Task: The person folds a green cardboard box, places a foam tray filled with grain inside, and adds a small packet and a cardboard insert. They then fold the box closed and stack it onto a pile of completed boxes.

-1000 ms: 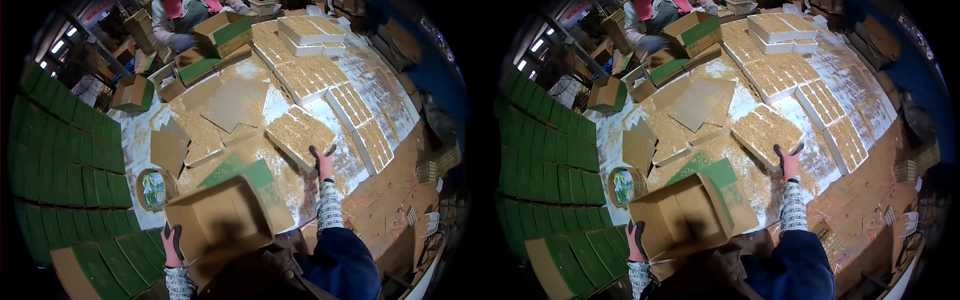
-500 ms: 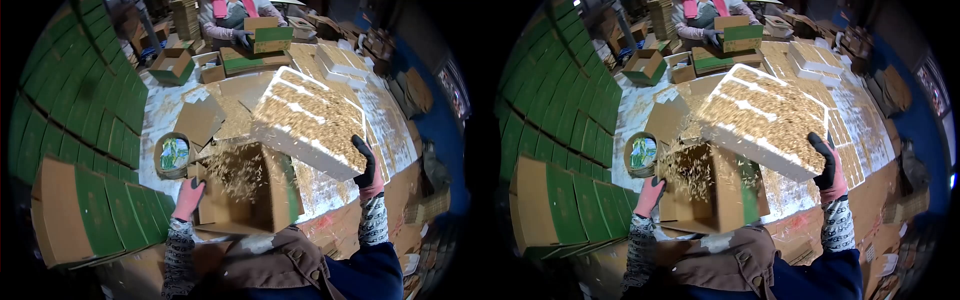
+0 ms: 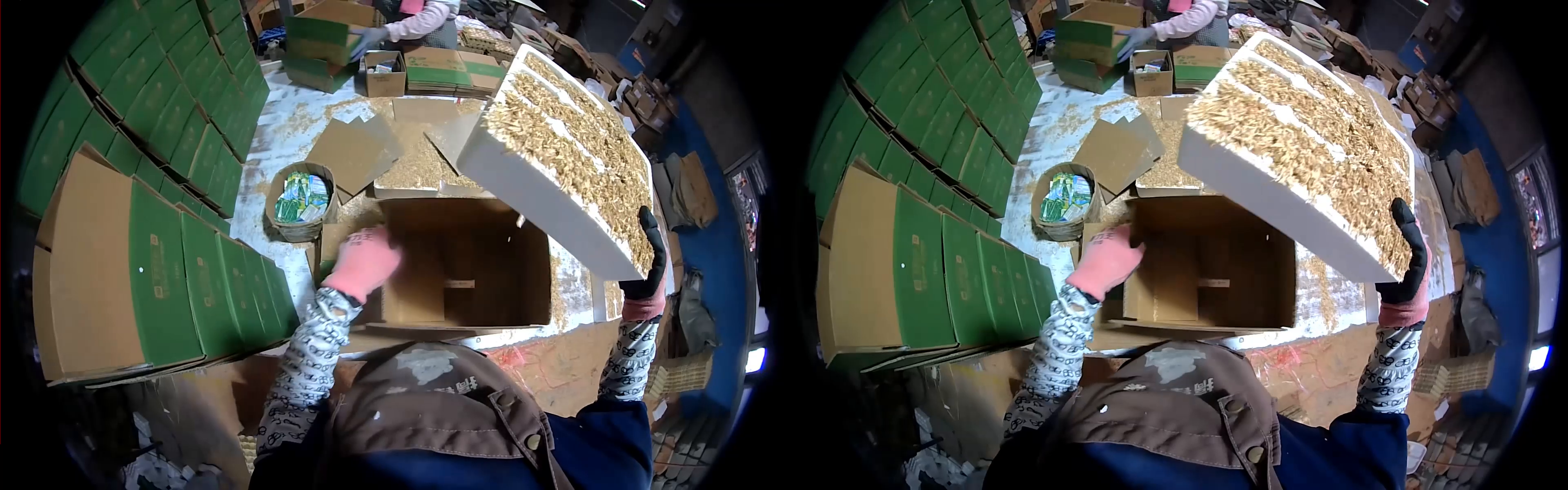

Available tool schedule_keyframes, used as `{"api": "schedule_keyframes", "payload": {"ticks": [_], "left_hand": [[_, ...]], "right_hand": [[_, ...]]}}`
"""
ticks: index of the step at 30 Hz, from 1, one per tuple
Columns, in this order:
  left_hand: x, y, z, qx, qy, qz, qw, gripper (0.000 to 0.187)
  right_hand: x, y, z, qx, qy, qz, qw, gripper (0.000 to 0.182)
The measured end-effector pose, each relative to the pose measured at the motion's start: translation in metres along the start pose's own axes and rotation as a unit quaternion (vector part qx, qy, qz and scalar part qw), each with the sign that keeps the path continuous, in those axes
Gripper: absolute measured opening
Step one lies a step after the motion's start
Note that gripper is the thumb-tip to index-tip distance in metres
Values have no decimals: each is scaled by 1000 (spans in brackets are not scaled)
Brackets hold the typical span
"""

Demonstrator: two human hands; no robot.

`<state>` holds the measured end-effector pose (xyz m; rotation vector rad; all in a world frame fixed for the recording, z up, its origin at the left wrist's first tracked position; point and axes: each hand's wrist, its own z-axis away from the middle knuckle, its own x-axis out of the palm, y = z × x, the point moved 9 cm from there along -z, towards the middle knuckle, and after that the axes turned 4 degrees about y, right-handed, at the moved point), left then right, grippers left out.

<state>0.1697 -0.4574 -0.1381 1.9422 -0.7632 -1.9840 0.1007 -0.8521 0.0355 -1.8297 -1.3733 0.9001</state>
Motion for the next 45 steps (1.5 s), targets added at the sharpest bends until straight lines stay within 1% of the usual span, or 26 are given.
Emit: {"api": "schedule_keyframes", "payload": {"ticks": [2, 5, 6, 8, 9, 11, 12, 17, 19, 22, 24, 26, 27, 28, 29, 31, 32, 33, 34, 35, 36, 37, 40, 41, 44, 45], "left_hand": [[10, 13, -9, -62, 5, 32, 998, 35], [53, 21, -12, 131, 136, 162, 969, 40], [64, 5, -11, 118, 135, 237, 955, 39], [75, -18, -9, 95, 137, 385, 908, 37], [88, -37, -9, 0, 88, 438, 895, 37], [52, -12, -2, -35, -21, 404, 914, 39], [38, -19, 14, -54, 92, 293, 950, 42], [40, 6, 29, -89, 63, 305, 946, 43], [31, 19, 29, -89, 29, 305, 948, 45], [28, 3, 31, -68, 43, 295, 952, 47], [32, -15, 30, -82, 42, 291, 952, 49], [21, -22, 37, -75, 52, 312, 946, 50], [7, -23, 43, -77, 51, 329, 940, 51], [-5, -25, 47, -79, 50, 343, 935, 52], [-15, -27, 49, -71, 56, 320, 943, 52], [-18, -37, 52, -145, -10, 307, 940, 45], [-10, -55, 57, -215, -40, 347, 912, 41], [-19, -76, 52, -211, 24, 310, 927, 31], [-23, -107, 40, -205, 89, 306, 925, 26], [-27, -138, 28, -198, 153, 298, 921, 21], [-26, -175, 7, -185, 219, 328, 900, 22], [-32, -204, -6, -207, 263, 144, 931, 32], [-25, -226, -53, -202, 176, -168, 948, 53], [-12, -242, -62, -202, 153, -190, 949, 50], [9, -275, -78, -261, 92, -146, 950, 42], [13, -281, -76, -292, 75, -113, 947, 39]], "right_hand": [[-1, 14, 8, 93, 15, -101, 990, 42], [23, 37, 36, 297, 73, -167, 937, 38], [38, 39, 46, 334, 59, -152, 929, 36], [57, 41, 54, 288, -80, -28, 954, 40], [52, 59, 63, 295, -133, 26, 946, 44], [49, 84, 72, 314, -155, 57, 935, 54], [58, 89, 67, 344, -139, 44, 928, 61], [84, 107, 85, 407, -179, 98, 890, 63], [81, 134, 94, 342, -269, 254, 864, 62], [100, 156, 117, 261, -318, 556, 722, 54], [121, 183, 137, 127, -416, 578, 691, 45], [138, 180, 123, 140, -483, 571, 649, 46], [151, 162, 93, 145, -489, 524, 682, 47], [148, 144, 53, 181, -382, 399, 814, 49], [146, 134, 16, 299, -307, 249, 869, 50], [137, 156, -55, 245, -129, 208, 938, 50], [138, 189, -84, 120, -111, 319, 933, 63], [134, 259, -97, 139, -114, 390, 903, 84], [137, 320, -108, -7, -121, 480, 869, 102], [139, 362, -109, 133, -180, 601, 767, 116], [142, 389, -107, 148, -183, 630, 740, 120], [153, 408, -98, 151, -213, 643, 720, 117], [180, 464, -84, 56, -310, 631, 709, 97], [193, 454, -82, -27, -329, 599, 729, 83], [195, 393, -77, 7, -393, 645, 656, 77], [187, 382, -78, 60, -378, 581, 718, 89]]}}
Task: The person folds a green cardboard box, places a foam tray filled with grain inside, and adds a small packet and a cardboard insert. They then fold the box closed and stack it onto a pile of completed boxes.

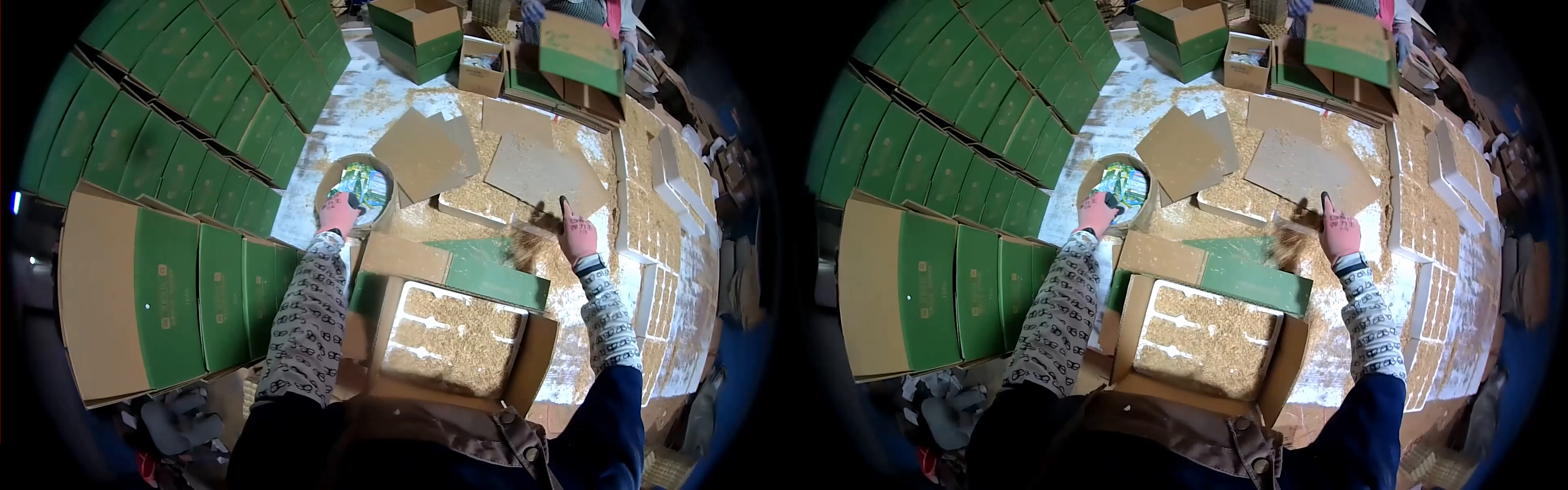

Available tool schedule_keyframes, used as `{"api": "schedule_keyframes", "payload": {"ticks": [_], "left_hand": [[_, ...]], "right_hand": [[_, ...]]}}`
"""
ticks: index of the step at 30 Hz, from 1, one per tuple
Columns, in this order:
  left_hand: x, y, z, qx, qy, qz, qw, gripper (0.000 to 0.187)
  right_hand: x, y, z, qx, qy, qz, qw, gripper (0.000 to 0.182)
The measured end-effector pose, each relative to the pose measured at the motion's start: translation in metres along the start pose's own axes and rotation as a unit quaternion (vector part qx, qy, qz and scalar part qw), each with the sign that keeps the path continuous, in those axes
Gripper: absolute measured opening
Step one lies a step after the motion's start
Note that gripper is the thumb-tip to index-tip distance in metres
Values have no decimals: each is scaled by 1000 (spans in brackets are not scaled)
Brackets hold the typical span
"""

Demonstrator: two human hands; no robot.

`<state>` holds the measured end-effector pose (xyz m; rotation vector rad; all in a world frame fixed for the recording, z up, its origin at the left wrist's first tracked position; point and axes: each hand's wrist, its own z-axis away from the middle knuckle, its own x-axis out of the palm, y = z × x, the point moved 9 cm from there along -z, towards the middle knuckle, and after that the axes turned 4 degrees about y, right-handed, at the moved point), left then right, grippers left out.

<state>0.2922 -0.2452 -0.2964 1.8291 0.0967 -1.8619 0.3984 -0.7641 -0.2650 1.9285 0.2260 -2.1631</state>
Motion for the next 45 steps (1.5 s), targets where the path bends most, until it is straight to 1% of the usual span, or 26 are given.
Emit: {"api": "schedule_keyframes", "payload": {"ticks": [3, 4, 7, 9, 11, 15, 16, 17, 19, 20, 21, 23, 26, 27, 29, 31, 32, 33, 34, 35, 37, 39, 41, 42, 43, 45], "left_hand": [[-21, -8, 9, 12, 63, 9, 998, 29], [-26, -12, 12, -19, 59, 8, 998, 25], [-53, -12, 25, -12, 91, 75, 993, 25], [-90, 3, 50, -9, 155, 107, 982, 26], [-112, -2, 68, -6, 208, 153, 966, 27], [-141, 16, 100, 37, 273, 235, 932, 24], [-144, 24, 102, 29, 226, 297, 927, 22], [-154, 43, 122, 61, 256, 388, 883, 21], [-159, 91, 176, 94, 251, 389, 881, 21], [-183, 147, 210, 287, 242, 304, 876, 24], [-188, 192, 251, 465, 230, 205, 830, 27], [-118, 230, 294, 568, 54, 51, 820, 37], [-87, 211, 331, 568, -58, -68, 818, 61], [-107, 204, 325, 523, -18, -17, 852, 63], [-155, 176, 305, 432, 56, 81, 897, 68], [-167, 128, 289, 272, 144, 133, 942, 61], [-127, 98, 288, 274, 57, 206, 938, 58], [-71, 69, 287, 394, 57, 170, 901, 59], [-54, 46, 273, 219, -11, 400, 890, 61], [-28, 32, 270, 30, -79, 594, 800, 63], [-66, 73, 274, 123, -62, 612, 779, 65], [-68, 75, 279, 79, -32, 642, 762, 61], [-89, 74, 281, 132, 20, 520, 844, 56], [-97, 73, 281, 154, 49, 453, 876, 53], [-95, 80, 282, 195, 25, 400, 895, 51], [-86, 96, 287, 269, -23, 289, 918, 46]], "right_hand": [[-33, 0, 30, 21, 100, 57, 993, 105], [-16, 8, 28, 48, 73, 61, 994, 114], [38, 10, 8, 29, 42, 104, 993, 94], [28, -5, 3, -24, 147, 92, 985, 42], [7, -18, 9, -84, 228, 53, 969, 31], [-67, -39, 36, -141, 286, -11, 948, 29], [-95, -44, 42, -157, 299, -31, 941, 30], [-120, -44, 52, -146, 333, -18, 931, 32], [-163, -37, 71, -119, 367, -62, 921, 36], [-176, -35, 77, -126, 354, -59, 925, 38], [-186, -33, 80, -137, 340, -60, 929, 40], [-210, -41, 98, -161, 377, -49, 911, 44], [-264, -111, 169, -209, 423, -3, 882, 37], [-274, -135, 195, -224, 414, 3, 882, 32], [-270, -187, 248, -313, 286, -25, 906, 23], [-239, -218, 295, -414, 308, -72, 854, 22], [-209, -225, 302, -441, 243, -81, 860, 18], [-178, -229, 308, -470, 177, -88, 860, 14], [-138, -225, 308, -462, 102, -51, 879, 11], [-96, -214, 308, -448, 30, -14, 893, 10], [-47, -195, 312, -399, -115, 58, 908, 13], [-67, -197, 315, -448, -81, 37, 889, 22], [-128, -184, 306, -413, -51, -129, 900, 37], [-155, -154, 287, -268, -111, -221, 931, 46], [-164, -119, 278, -114, -170, -306, 930, 56], [-155, -51, 266, 76, -5, -394, 916, 73]]}}
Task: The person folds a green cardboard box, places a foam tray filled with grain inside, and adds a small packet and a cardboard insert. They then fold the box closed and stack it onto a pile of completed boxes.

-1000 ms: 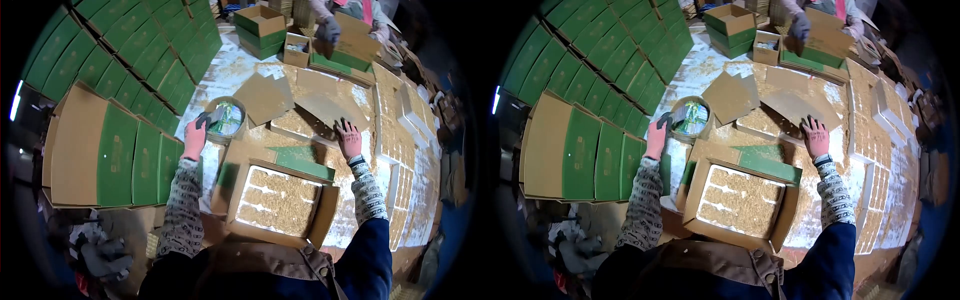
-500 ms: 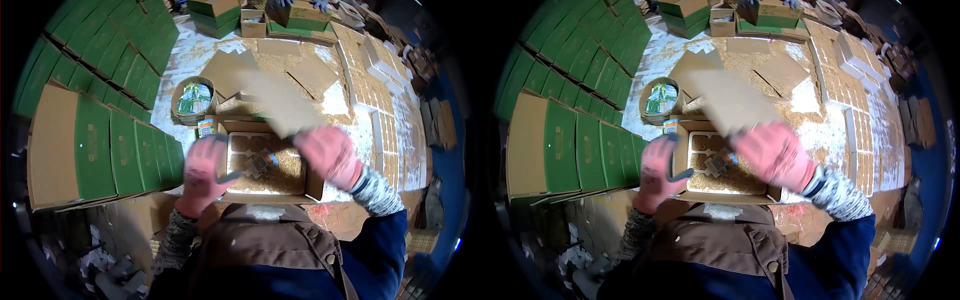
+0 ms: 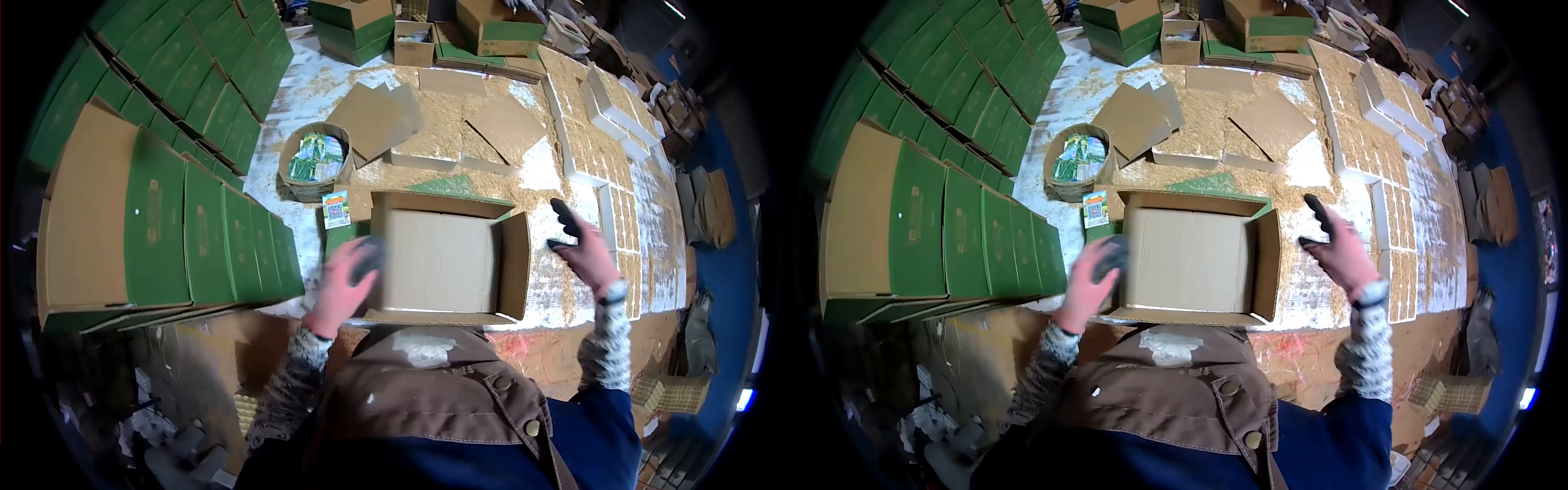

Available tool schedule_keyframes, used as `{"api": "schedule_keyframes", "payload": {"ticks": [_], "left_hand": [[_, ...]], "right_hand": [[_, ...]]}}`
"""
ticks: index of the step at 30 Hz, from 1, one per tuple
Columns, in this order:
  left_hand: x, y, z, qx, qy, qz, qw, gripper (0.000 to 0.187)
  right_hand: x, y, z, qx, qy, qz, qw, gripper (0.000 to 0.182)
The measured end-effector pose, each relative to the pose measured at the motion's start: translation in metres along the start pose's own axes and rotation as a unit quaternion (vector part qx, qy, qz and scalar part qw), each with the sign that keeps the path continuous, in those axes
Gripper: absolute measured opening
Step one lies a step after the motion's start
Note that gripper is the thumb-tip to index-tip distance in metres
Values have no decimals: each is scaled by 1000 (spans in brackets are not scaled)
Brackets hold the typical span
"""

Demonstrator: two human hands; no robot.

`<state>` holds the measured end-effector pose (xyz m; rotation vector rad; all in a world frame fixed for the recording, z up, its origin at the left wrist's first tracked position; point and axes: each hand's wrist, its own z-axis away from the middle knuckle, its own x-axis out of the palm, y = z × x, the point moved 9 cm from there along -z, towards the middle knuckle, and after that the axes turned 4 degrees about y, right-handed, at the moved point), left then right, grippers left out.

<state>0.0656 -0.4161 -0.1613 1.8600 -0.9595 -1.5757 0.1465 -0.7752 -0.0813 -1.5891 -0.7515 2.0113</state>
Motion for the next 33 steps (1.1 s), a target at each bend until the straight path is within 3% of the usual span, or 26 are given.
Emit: {"api": "schedule_keyframes", "payload": {"ticks": [1, 2, 3, 4, 6, 8, 10, 12, 14, 16, 19, 20, 21, 22, 23, 24, 25, 27, 28, 30, 31, 32, 33], "left_hand": [[26, 14, -5, 48, -98, -46, 993, 42], [55, 29, -5, 143, -179, -164, 960, 46], [57, 31, -11, 149, -199, -146, 957, 50], [56, 32, -14, 151, -216, -129, 956, 55], [38, -13, -16, 28, -67, -42, 996, 59], [55, -61, 2, -128, -29, 151, 980, 63], [101, -78, 14, -287, -67, 441, 848, 66], [99, -61, 20, -352, -89, 544, 757, 59], [92, -49, 31, -415, -80, 673, 608, 51], [0, -13, 22, -126, -42, 506, 852, 53], [-124, 38, 55, -190, 89, 499, 841, 46], [-185, 64, 73, -44, 141, 366, 919, 46], [-251, 84, 100, 133, 262, 335, 895, 46], [-310, 112, 138, 294, 381, 268, 835, 46], [-351, 136, 169, 348, 533, 102, 764, 59], [-382, 164, 200, 326, 698, -61, 635, 73], [-430, 96, 212, 232, 758, 52, 607, 57], [-493, -86, 246, 196, 704, 239, 640, 44], [-503, -132, 240, 251, 591, 306, 703, 45], [-465, -8, 176, 70, 626, -2, 776, 42], [-458, 2, 169, 93, 623, 116, 768, 43], [-449, 10, 164, 108, 610, 231, 750, 45], [-451, -3, 166, 81, 603, 203, 767, 46]], "right_hand": [[34, 47, -17, -19, -25, -17, 999, 85], [81, 55, -20, 115, -133, -26, 984, 83], [141, 93, -33, 148, -177, -254, 939, 77], [166, 89, -40, 33, -83, -184, 979, 65], [168, 83, -26, 118, -105, -233, 960, 51], [161, 99, -21, 34, -28, -285, 957, 54], [160, 105, -25, 24, -62, -253, 965, 52], [150, 127, -25, 8, -67, -113, 991, 46], [122, 118, -27, -3, -36, -112, 993, 46], [85, 87, -31, -25, 19, -148, 989, 46], [36, 3, -40, -102, 112, -222, 963, 47], [26, -31, -42, -135, 137, -250, 949, 47], [17, -66, -42, -176, 159, -279, 930, 48], [12, -102, -41, -216, 176, -311, 909, 48], [10, -141, -39, -260, 192, -346, 881, 48], [10, -174, -36, -299, 201, -374, 855, 49], [15, -213, -34, -338, 203, -399, 828, 49], [36, -285, -28, -414, 186, -403, 795, 50], [51, -323, -24, -456, 169, -372, 791, 50], [92, -394, -15, -558, 78, -180, 806, 53], [114, -424, -8, -608, 32, -94, 788, 57], [117, -446, -12, -594, -22, -135, 793, 48], [120, -468, -16, -576, -75, -176, 795, 45]]}}
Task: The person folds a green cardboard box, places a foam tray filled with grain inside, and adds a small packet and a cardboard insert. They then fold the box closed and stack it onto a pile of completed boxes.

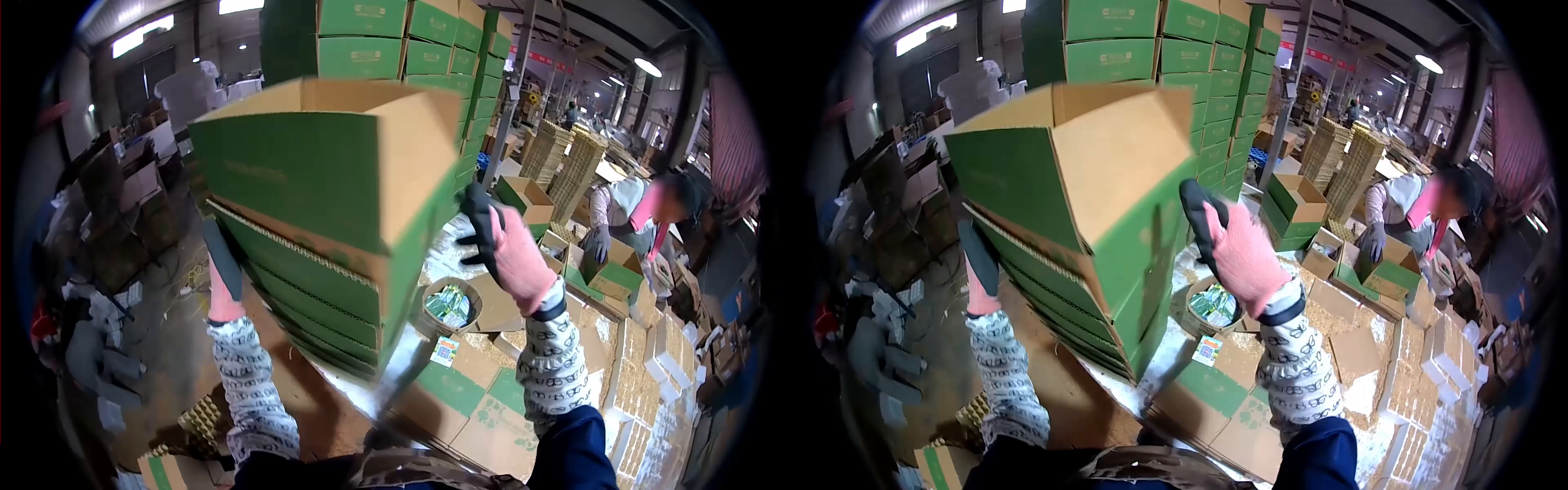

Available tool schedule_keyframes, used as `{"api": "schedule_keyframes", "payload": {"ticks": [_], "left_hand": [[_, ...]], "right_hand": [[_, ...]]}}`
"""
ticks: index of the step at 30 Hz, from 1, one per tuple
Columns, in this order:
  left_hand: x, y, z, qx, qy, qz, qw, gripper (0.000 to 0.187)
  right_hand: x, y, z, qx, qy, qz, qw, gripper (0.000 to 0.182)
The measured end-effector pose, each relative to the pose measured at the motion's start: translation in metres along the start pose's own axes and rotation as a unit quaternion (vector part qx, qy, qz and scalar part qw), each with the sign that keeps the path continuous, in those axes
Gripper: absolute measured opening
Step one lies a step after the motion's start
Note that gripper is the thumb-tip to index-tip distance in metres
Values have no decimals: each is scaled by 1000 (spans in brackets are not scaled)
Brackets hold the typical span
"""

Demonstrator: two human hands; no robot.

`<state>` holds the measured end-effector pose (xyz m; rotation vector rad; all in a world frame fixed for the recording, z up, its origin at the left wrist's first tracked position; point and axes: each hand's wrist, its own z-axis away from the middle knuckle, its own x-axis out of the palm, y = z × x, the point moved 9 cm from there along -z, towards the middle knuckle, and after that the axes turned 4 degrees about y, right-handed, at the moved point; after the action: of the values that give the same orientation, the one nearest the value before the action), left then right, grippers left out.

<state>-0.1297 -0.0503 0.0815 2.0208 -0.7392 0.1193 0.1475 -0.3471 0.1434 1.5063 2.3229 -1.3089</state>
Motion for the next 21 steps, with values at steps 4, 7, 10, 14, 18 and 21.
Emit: {"api": "schedule_keyframes", "payload": {"ticks": [4, 7, 10, 14, 18, 21], "left_hand": [[-56, -72, -8, -31, -34, 52, 998, 47], [-135, -138, -46, -53, -21, -12, 998, 43], [-117, -78, -32, 41, 72, -177, 981, 42], [20, 92, 92, 318, 168, -223, 906, 43], [188, 80, 262, 389, -556, -146, 720, 54], [247, -38, 388, 255, -783, -207, 528, 95]], "right_hand": [[33, -42, -21, -16, 115, 27, 993, 46], [39, -57, -17, -88, 151, 72, 982, 48], [28, -1, 24, 42, 104, -78, 991, 58], [23, 65, 203, 96, -31, 161, 982, 95], [53, 124, 506, 267, -275, 442, 811, 93], [30, 103, 538, 272, -220, 411, 842, 67]]}}
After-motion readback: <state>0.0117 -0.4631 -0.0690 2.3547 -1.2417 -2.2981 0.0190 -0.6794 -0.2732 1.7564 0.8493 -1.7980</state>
